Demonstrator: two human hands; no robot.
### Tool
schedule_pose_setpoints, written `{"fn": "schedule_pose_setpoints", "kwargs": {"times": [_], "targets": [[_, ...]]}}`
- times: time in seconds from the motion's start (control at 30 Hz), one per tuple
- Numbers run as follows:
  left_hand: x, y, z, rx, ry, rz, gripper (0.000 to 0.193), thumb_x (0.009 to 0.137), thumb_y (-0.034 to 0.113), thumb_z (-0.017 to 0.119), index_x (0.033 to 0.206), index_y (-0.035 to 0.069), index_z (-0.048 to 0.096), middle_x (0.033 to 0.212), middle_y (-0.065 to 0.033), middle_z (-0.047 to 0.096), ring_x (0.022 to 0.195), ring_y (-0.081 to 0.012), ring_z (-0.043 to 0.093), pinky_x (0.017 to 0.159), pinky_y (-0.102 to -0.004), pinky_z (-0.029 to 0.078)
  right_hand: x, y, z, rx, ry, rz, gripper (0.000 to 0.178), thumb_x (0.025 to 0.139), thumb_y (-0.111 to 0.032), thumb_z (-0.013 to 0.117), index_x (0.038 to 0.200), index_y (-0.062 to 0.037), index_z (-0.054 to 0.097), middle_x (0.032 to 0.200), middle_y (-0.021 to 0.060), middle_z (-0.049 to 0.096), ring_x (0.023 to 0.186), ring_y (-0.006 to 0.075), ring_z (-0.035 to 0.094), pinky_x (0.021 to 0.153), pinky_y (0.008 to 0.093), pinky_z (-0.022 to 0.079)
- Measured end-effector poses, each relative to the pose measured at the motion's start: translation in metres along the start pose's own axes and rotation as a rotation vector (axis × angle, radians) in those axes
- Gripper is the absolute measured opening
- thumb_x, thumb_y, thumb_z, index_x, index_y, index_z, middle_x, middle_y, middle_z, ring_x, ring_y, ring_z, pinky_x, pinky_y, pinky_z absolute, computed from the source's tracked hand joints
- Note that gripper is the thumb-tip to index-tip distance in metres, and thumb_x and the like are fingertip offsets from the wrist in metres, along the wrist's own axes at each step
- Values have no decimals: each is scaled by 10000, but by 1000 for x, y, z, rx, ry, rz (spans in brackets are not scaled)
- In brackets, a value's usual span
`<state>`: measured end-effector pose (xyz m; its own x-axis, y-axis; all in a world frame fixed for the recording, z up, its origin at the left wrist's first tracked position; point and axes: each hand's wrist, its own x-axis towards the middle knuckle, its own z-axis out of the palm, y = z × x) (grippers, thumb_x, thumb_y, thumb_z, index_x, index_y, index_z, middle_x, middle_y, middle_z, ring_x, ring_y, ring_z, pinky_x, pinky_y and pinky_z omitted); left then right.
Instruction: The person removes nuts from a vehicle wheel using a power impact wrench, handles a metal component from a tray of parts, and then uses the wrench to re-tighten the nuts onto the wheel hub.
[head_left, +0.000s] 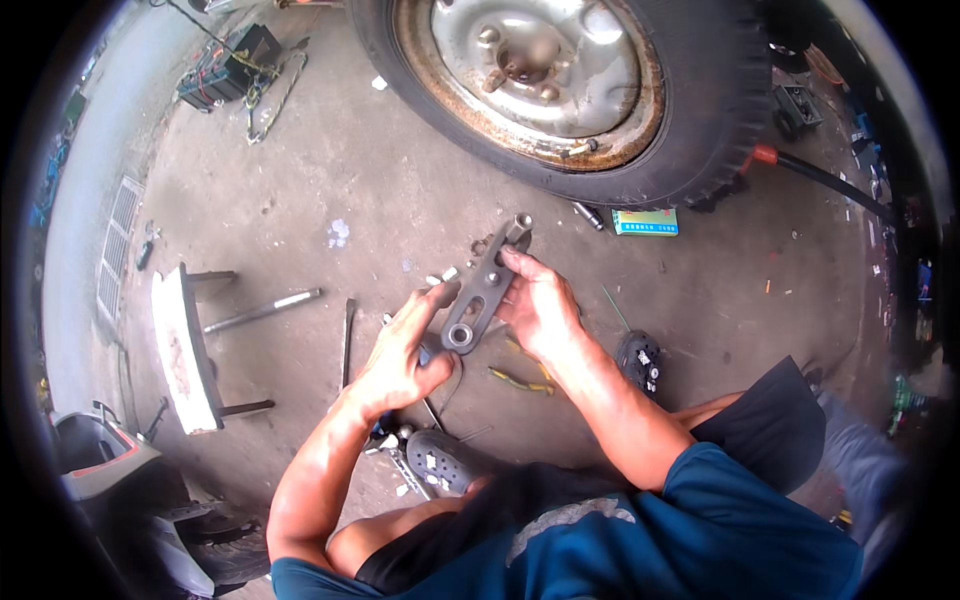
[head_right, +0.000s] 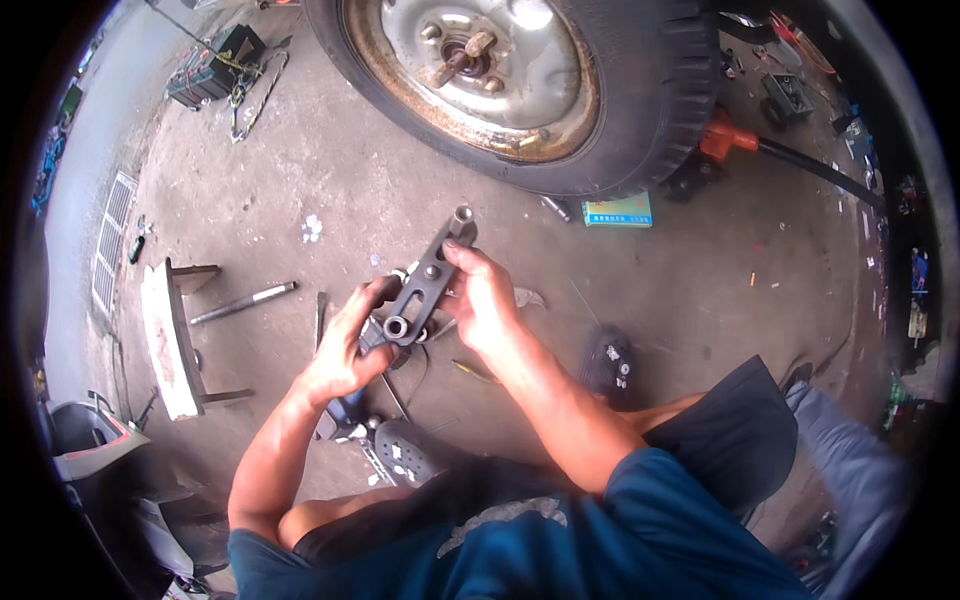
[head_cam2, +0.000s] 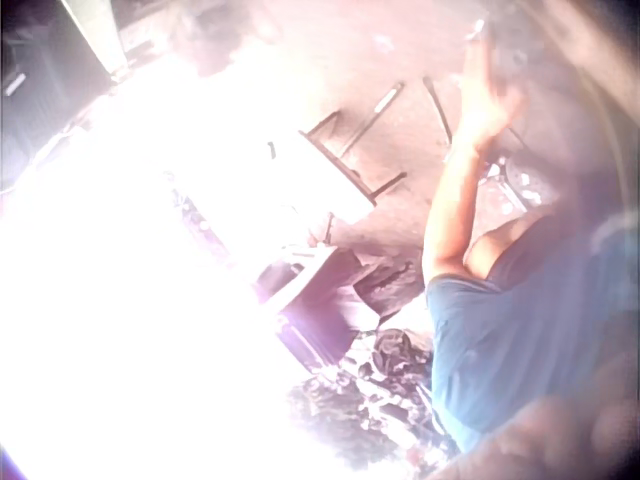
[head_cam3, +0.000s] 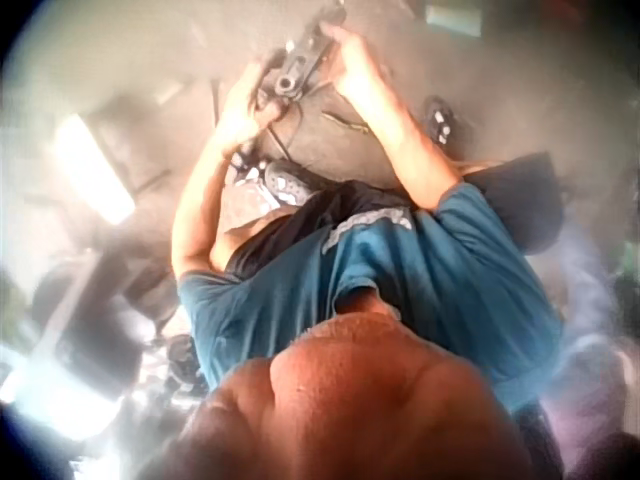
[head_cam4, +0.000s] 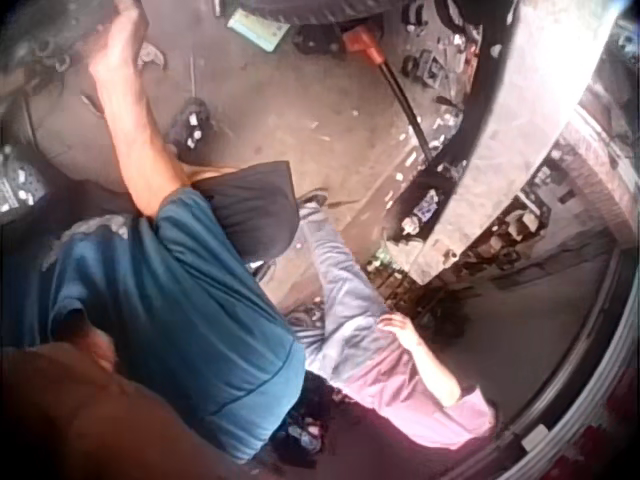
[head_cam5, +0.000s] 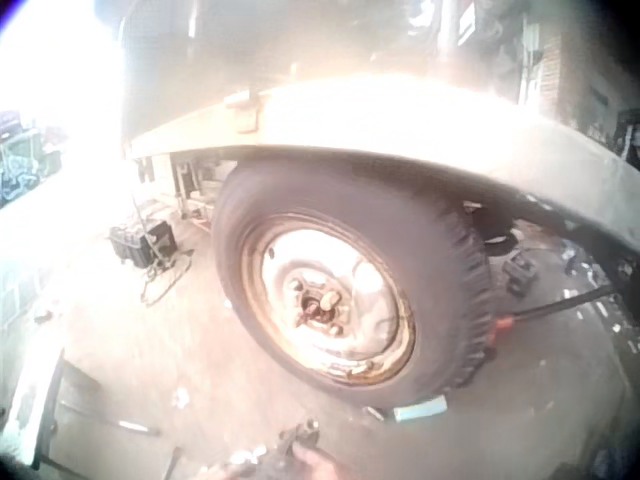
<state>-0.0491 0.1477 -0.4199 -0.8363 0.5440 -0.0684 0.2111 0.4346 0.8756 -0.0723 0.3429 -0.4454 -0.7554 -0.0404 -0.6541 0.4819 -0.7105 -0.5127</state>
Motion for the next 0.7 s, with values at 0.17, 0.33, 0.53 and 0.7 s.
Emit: {"fn": "schedule_pose_setpoints", "kwargs": {"times": [0.17, 0.33, 0.53, 0.7], "targets": [[-9, 35, -8, -264, 203, -116, 745, 681, 112, 688, 1341, 12, 356, 1244, -186, 477, 1208, -297, 439, 1010, -402, 345, -13, -1, 30, 242, -188, 192, 236, 872, -241, 578, 968, -33, 522, 924, 104, 573, 854, 221, 577, 794, 399, 500], [5, 42, -12, 464, 412, 105, 526, 764, 92, 666, 1224, -34, 445, 1062, -186, 561, 911, -374, 582, 856, -393, 460, -14, 9, 43, 448, -384, 333, 148, 904, -226, 550, 931, -81, 558, 874, 62, 607, 801, 174, 597, 772, 334, 505], [-4, 48, -15, 662, 423, 121, 324, 751, 128, 674, 1023, -22, 584, 922, -185, 619, 762, -376, 607, 705, -393, 494, -16, 8, 45, 444, -390, 306, 173, 889, -271, 588, 905, -99, 583, 818, 33, 621, 743, 150, 602, 741, 312, 497], [-1, 67, -11, 423, 321, -205, 246, 771, 177, 698, 902, -17, 621, 811, -98, 655, 634, -277, 607, 617, -362, 480, -13, 6, 35, 392, -325, 265, 186, 877, -283, 607, 918, -104, 580, 822, 30, 623, 773, 157, 605, 741, 315, 494]]}}
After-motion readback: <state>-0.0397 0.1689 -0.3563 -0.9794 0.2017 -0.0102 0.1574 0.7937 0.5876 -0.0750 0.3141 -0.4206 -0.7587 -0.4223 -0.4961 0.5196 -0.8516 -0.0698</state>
